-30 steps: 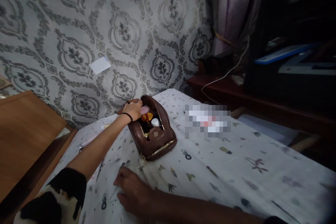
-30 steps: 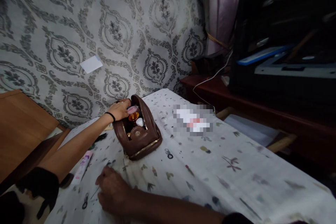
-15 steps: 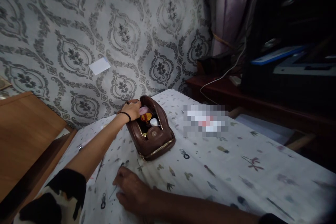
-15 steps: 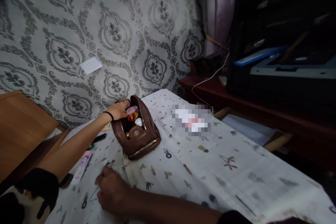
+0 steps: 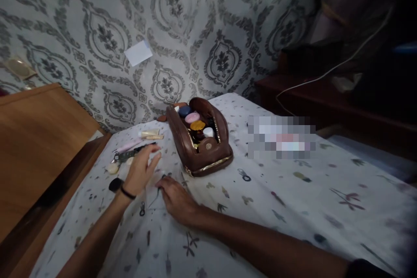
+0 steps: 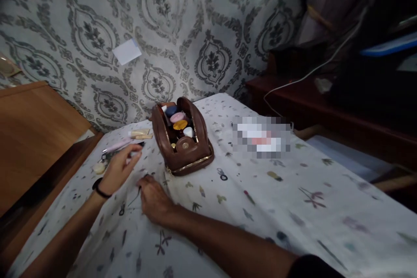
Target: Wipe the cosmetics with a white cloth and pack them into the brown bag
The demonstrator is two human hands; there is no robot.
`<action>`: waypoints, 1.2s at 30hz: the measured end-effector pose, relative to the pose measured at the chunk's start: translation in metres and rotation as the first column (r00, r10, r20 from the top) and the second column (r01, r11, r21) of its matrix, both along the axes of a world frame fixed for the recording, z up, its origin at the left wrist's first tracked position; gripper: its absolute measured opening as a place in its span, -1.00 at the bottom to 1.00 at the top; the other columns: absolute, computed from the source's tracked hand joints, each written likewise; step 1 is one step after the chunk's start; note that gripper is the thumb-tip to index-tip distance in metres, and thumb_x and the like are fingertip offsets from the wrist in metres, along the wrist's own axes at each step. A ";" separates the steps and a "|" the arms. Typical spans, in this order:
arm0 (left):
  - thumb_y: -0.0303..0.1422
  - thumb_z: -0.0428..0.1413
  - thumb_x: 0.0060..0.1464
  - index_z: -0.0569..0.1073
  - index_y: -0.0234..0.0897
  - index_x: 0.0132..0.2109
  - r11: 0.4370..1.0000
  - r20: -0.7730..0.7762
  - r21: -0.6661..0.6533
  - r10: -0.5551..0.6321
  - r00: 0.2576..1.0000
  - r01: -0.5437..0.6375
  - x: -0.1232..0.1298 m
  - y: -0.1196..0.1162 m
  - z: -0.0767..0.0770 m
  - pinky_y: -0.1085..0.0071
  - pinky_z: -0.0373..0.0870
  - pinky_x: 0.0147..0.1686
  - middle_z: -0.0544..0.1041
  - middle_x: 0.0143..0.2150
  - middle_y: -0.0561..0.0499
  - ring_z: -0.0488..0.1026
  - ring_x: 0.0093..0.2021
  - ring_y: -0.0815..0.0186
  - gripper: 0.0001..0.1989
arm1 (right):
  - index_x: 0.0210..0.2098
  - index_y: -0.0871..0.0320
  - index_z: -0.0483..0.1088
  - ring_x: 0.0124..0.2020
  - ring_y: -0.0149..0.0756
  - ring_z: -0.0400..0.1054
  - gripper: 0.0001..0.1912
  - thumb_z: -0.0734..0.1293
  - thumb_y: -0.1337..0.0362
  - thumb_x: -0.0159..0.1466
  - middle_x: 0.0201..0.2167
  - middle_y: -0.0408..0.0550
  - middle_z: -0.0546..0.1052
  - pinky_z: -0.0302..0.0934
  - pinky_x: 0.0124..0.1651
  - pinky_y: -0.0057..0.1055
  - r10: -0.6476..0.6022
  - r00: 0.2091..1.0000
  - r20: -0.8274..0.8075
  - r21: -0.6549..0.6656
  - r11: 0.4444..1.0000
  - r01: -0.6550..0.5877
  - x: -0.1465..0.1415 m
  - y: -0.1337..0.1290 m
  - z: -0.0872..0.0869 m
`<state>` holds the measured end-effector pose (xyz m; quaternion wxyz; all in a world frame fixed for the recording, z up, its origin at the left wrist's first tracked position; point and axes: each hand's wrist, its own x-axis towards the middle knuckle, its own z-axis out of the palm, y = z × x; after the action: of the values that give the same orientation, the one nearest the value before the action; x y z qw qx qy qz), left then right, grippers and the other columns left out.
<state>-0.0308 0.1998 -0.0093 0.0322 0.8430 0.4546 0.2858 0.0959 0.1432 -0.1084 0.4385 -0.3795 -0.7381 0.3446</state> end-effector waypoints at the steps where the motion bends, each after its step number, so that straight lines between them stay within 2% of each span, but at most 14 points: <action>1: -0.19 -0.05 0.28 0.42 -0.29 0.00 0.999 -0.011 -0.052 0.015 1.000 -0.015 -0.014 -0.010 -0.017 0.21 0.42 0.04 0.57 -0.04 -0.14 0.51 0.00 0.17 -0.68 | -0.15 0.16 0.35 -0.08 -0.17 0.36 -0.71 0.13 0.54 0.24 -0.16 0.06 0.47 0.25 0.06 -0.22 -0.035 0.999 -0.023 -0.003 0.999 0.035 0.000 0.001 -0.002; 3: -0.16 -0.06 0.30 0.36 -0.27 0.12 0.992 -0.060 -0.121 0.008 0.998 -0.016 -0.036 -0.031 -0.048 0.17 0.42 0.08 0.53 0.07 -0.18 0.48 0.08 0.14 -0.62 | -0.15 0.14 0.32 -0.12 -0.18 0.38 -0.73 0.12 0.52 0.26 -0.20 0.02 0.48 0.26 0.02 -0.23 -0.092 0.993 -0.076 -0.005 0.996 0.092 -0.001 0.003 -0.007; 5: -0.12 0.00 0.28 0.27 -0.25 0.24 0.992 -0.148 -0.123 -0.043 0.988 0.025 -0.050 -0.050 -0.069 0.10 0.36 0.16 0.44 0.21 -0.22 0.38 0.21 0.07 -0.52 | -0.13 0.12 0.30 -0.14 -0.21 0.39 -0.77 0.11 0.47 0.31 -0.21 0.00 0.49 0.27 0.00 -0.25 -0.116 0.985 -0.126 -0.007 0.993 0.117 0.000 0.003 -0.010; 8: -0.09 0.11 0.20 0.19 -0.21 0.31 0.995 -0.239 -0.059 -0.088 0.967 0.076 -0.054 -0.068 -0.081 -0.02 0.28 0.22 0.32 0.32 -0.25 0.24 0.32 -0.01 -0.39 | -0.10 0.13 0.29 -0.14 -0.22 0.40 -0.81 0.10 0.37 0.37 -0.20 0.00 0.49 0.28 -0.02 -0.26 -0.128 0.980 -0.154 -0.011 0.992 0.128 0.002 0.002 -0.010; 9: -0.11 0.11 0.21 0.22 -0.20 0.28 0.996 -0.243 -0.042 -0.085 0.966 0.077 -0.053 -0.071 -0.081 -0.02 0.27 0.22 0.32 0.31 -0.24 0.23 0.33 -0.01 -0.42 | -0.10 0.13 0.30 -0.14 -0.22 0.40 -0.81 0.10 0.35 0.38 -0.20 0.00 0.49 0.28 -0.02 -0.26 -0.133 0.979 -0.153 -0.010 0.991 0.134 0.002 0.002 -0.008; 11: -0.20 0.07 0.26 0.32 -0.20 0.17 0.998 -0.217 -0.031 -0.066 0.974 0.061 -0.050 -0.069 -0.079 0.02 0.30 0.19 0.39 0.24 -0.20 0.29 0.27 0.05 -0.62 | -0.12 0.13 0.31 -0.14 -0.21 0.40 -0.82 0.12 0.35 0.36 -0.20 0.00 0.49 0.27 -0.03 -0.26 -0.137 0.980 -0.142 -0.008 0.990 0.138 0.004 0.001 -0.004; 14: -0.35 -0.03 0.31 0.40 -0.22 -0.03 0.999 -0.125 -0.021 -0.033 0.992 0.030 -0.048 -0.061 -0.077 0.11 0.37 0.09 0.50 0.07 -0.15 0.41 0.11 0.13 -0.83 | -0.14 0.13 0.32 -0.16 -0.22 0.40 -0.84 0.14 0.35 0.35 -0.21 -0.01 0.48 0.28 -0.07 -0.28 -0.132 0.982 -0.133 -0.026 0.991 0.130 0.007 0.000 0.002; 18: -0.35 -0.07 0.32 0.39 -0.24 -0.11 0.999 0.024 -0.025 0.025 0.999 -0.025 -0.054 -0.054 -0.075 0.25 0.41 -0.09 0.52 -0.17 -0.09 0.45 -0.13 0.20 -0.84 | -0.16 0.12 0.33 -0.19 -0.24 0.40 -0.85 0.16 0.31 0.35 -0.23 -0.03 0.48 0.28 -0.13 -0.32 -0.129 0.984 -0.125 -0.035 0.991 0.126 0.008 0.000 0.005; 22: -0.28 -0.08 0.30 0.38 -0.25 -0.13 0.979 0.110 0.021 0.199 0.974 -0.202 -0.071 -0.046 -0.061 0.26 0.39 -0.11 0.49 -0.21 -0.07 0.44 -0.16 0.19 -0.81 | -0.17 0.12 0.35 -0.21 -0.25 0.39 -0.84 0.15 0.29 0.36 -0.25 -0.03 0.48 0.27 -0.16 -0.33 -0.124 0.985 -0.119 -0.045 0.992 0.119 0.008 0.000 0.005; 25: -0.27 -0.09 0.29 0.37 -0.26 -0.16 0.944 0.110 0.085 0.310 0.944 -0.320 -0.090 -0.030 -0.052 0.28 0.39 -0.16 0.47 -0.26 -0.05 0.43 -0.23 0.20 -0.80 | -0.18 0.12 0.36 -0.22 -0.25 0.39 -0.84 0.15 0.30 0.35 -0.26 -0.03 0.47 0.28 -0.19 -0.34 -0.109 0.988 -0.112 -0.050 0.993 0.104 0.008 -0.001 0.007; 27: -0.29 -0.10 0.27 0.37 -0.27 -0.15 0.938 0.074 0.107 0.322 0.944 -0.329 -0.100 -0.017 -0.052 0.27 0.40 -0.19 0.48 -0.27 -0.06 0.44 -0.24 0.19 -0.80 | -0.19 0.12 0.37 -0.22 -0.25 0.40 -0.84 0.16 0.30 0.35 -0.26 -0.03 0.47 0.28 -0.21 -0.35 -0.099 0.990 -0.100 -0.054 0.994 0.093 0.008 -0.001 0.008; 30: -0.35 -0.11 0.25 0.38 -0.28 -0.06 0.955 0.004 0.120 0.274 0.962 -0.272 -0.105 -0.003 -0.061 0.22 0.42 -0.11 0.52 -0.18 -0.13 0.47 -0.13 0.14 -0.77 | -0.21 0.11 0.38 -0.22 -0.25 0.41 -0.85 0.17 0.29 0.35 -0.26 -0.03 0.49 0.28 -0.23 -0.36 -0.103 0.991 -0.082 -0.056 0.994 0.098 0.009 0.000 0.008; 33: -0.38 -0.11 0.25 0.38 -0.29 -0.01 0.963 -0.016 0.132 0.240 0.971 -0.236 -0.102 -0.001 -0.071 0.21 0.41 -0.03 0.53 -0.10 -0.17 0.47 -0.06 0.13 -0.75 | -0.21 0.11 0.38 -0.22 -0.24 0.42 -0.84 0.17 0.28 0.35 -0.26 -0.03 0.50 0.28 -0.24 -0.36 -0.105 0.992 -0.062 -0.050 0.994 0.102 0.009 0.000 0.008; 36: -0.36 -0.12 0.26 0.40 -0.28 -0.07 0.960 -0.022 0.111 0.260 0.965 -0.256 -0.107 0.001 -0.069 0.26 0.43 -0.09 0.55 -0.16 -0.13 0.49 -0.13 0.17 -0.76 | -0.20 0.12 0.38 -0.22 -0.24 0.42 -0.83 0.16 0.28 0.35 -0.26 -0.02 0.50 0.28 -0.24 -0.37 -0.100 0.993 -0.060 -0.047 0.994 0.098 0.009 0.000 0.007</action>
<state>-0.1380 0.2007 -0.0783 -0.0588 0.7822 0.5451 0.2959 0.1045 0.1432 -0.1015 0.4693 -0.4143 -0.6968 0.3501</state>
